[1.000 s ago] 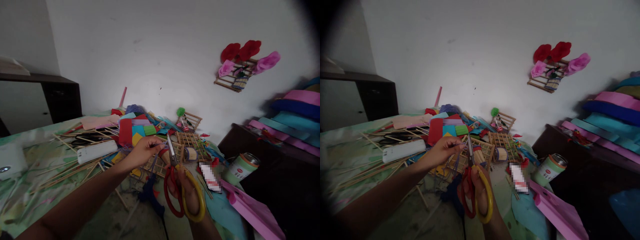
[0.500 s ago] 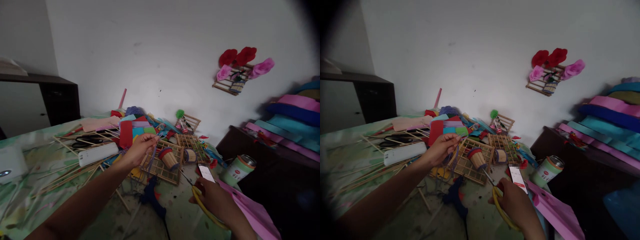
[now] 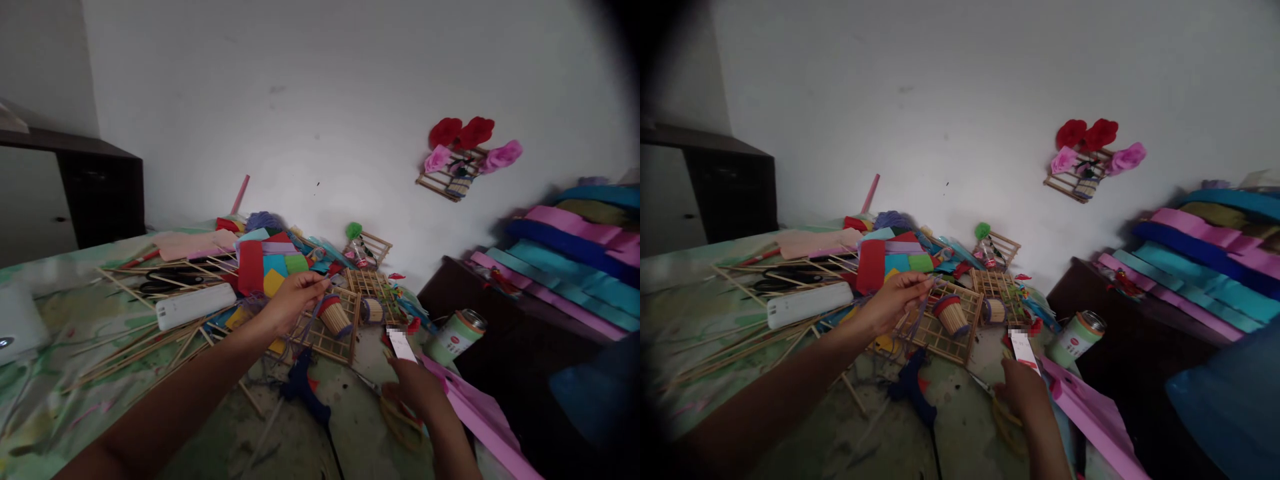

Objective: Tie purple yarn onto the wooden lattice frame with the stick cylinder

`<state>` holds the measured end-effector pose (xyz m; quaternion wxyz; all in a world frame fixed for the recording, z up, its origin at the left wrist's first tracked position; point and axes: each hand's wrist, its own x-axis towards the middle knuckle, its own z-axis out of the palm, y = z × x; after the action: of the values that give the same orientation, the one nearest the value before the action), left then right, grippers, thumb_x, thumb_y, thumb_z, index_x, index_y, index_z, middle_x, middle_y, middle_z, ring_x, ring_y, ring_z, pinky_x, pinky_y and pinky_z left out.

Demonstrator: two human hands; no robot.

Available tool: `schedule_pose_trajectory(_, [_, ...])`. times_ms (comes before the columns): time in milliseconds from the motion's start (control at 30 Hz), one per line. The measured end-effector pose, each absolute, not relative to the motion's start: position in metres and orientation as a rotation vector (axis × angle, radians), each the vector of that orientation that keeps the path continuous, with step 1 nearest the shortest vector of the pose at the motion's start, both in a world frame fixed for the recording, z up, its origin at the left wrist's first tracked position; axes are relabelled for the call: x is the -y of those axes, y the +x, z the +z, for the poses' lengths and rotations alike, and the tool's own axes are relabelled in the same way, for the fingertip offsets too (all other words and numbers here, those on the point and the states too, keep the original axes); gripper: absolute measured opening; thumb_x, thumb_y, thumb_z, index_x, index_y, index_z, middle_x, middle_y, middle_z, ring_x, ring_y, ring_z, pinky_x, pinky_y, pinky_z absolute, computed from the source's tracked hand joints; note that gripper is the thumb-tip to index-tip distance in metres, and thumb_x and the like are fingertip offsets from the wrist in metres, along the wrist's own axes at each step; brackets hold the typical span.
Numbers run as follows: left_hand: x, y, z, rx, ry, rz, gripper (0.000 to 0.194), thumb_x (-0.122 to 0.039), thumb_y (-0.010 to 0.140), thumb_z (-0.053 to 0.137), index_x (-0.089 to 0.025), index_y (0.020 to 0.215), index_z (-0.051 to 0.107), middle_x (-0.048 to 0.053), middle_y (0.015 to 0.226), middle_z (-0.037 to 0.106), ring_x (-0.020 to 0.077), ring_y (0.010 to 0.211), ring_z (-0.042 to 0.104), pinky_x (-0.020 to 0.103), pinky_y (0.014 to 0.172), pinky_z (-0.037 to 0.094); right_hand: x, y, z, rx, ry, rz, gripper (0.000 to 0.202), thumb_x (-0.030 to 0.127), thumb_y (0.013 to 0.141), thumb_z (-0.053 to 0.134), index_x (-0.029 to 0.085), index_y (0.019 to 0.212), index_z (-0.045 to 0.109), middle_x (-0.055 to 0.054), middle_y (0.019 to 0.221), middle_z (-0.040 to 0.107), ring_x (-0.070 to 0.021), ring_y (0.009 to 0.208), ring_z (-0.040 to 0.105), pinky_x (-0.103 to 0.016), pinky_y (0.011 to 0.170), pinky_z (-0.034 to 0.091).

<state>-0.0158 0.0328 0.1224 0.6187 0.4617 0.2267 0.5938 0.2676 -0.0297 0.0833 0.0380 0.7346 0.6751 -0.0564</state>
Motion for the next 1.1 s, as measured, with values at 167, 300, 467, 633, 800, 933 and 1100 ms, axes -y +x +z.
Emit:
schedule_pose_trajectory(167, [-0.023,-0.005,0.12,-0.49,1.151,1.249,0.031,-0.04,0.066,0.074,-0.012,0.068,0.06,-0.005,0.053,0.045,0.0039,0.044,0.032,0.018,0.043,0.021,0.019,0.191,0.124,-3.018,2.295,-0.702,0.043,0.043,0.078,0.057,0.015,0.109,0.066,-0.008,0.085,0.069,-0.0219,0.074,0.061,-0.033,0.068,0.046])
schedule_pose_trajectory(300, [-0.014,0.002,0.119,-0.518,1.223,1.177,0.035,-0.043,0.065,0.073,-0.012,0.067,0.058,-0.006,0.05,0.042,0.0036,0.042,0.027,0.019,0.042,0.016,0.015,0.148,0.129,-3.304,2.1,-1.672,0.026,0.038,0.072,0.066,0.021,0.09,0.072,-0.003,0.082,0.07,-0.0192,0.078,0.062,-0.031,0.072,0.047])
schedule_pose_trajectory(467, [-0.01,0.005,0.116,-0.531,1.278,1.118,0.032,-0.043,0.068,0.071,-0.012,0.071,0.061,-0.005,0.051,0.043,0.005,0.044,0.03,0.019,0.043,0.018,0.014,0.142,0.114,-3.155,2.268,-2.275,0.016,0.032,0.066,0.074,0.024,0.08,0.074,-0.002,0.083,0.072,-0.0185,0.079,0.063,-0.033,0.076,0.049])
schedule_pose_trajectory(633, [-0.015,0.002,0.114,-0.562,1.391,1.035,0.029,-0.04,0.074,0.066,-0.012,0.074,0.065,-0.005,0.05,0.042,0.0057,0.044,0.029,0.02,0.043,0.019,0.012,0.147,0.106,-3.1,2.33,-2.427,0.011,0.028,0.063,0.077,0.024,0.073,0.074,0.0,0.075,0.071,-0.0149,0.072,0.061,-0.028,0.071,0.048])
schedule_pose_trajectory(800, [-0.017,-0.007,0.123,-0.619,1.726,1.014,0.033,-0.042,0.079,0.059,-0.012,0.068,0.066,-0.001,0.056,0.05,0.0097,0.054,0.041,0.021,0.051,0.027,0.012,0.153,0.107,-3.179,2.425,-2.189,0.009,0.028,0.064,0.076,0.022,0.07,0.072,0.002,0.069,0.068,-0.0127,0.066,0.058,-0.026,0.065,0.046])
schedule_pose_trajectory(933, [-0.013,-0.007,0.129,-0.712,1.76,1.179,0.038,-0.046,0.08,0.054,-0.013,0.061,0.06,-0.003,0.052,0.041,0.0092,0.052,0.036,0.02,0.049,0.025,0.014,0.156,0.109,-3.405,2.353,-1.744,0.007,0.028,0.068,0.072,0.021,0.069,0.071,0.001,0.066,0.065,-0.0129,0.063,0.056,-0.025,0.06,0.043])
schedule_pose_trajectory(1100, [-0.009,0.002,0.121,-0.633,1.671,1.071,0.046,-0.054,0.081,0.049,-0.014,0.06,0.056,-0.006,0.043,0.032,0.0073,0.041,0.028,0.021,0.043,0.019,0.014,0.153,0.107,-3.581,2.412,-1.133,0.008,0.028,0.07,0.07,0.021,0.071,0.073,-0.002,0.074,0.064,-0.0165,0.072,0.057,-0.031,0.069,0.045])
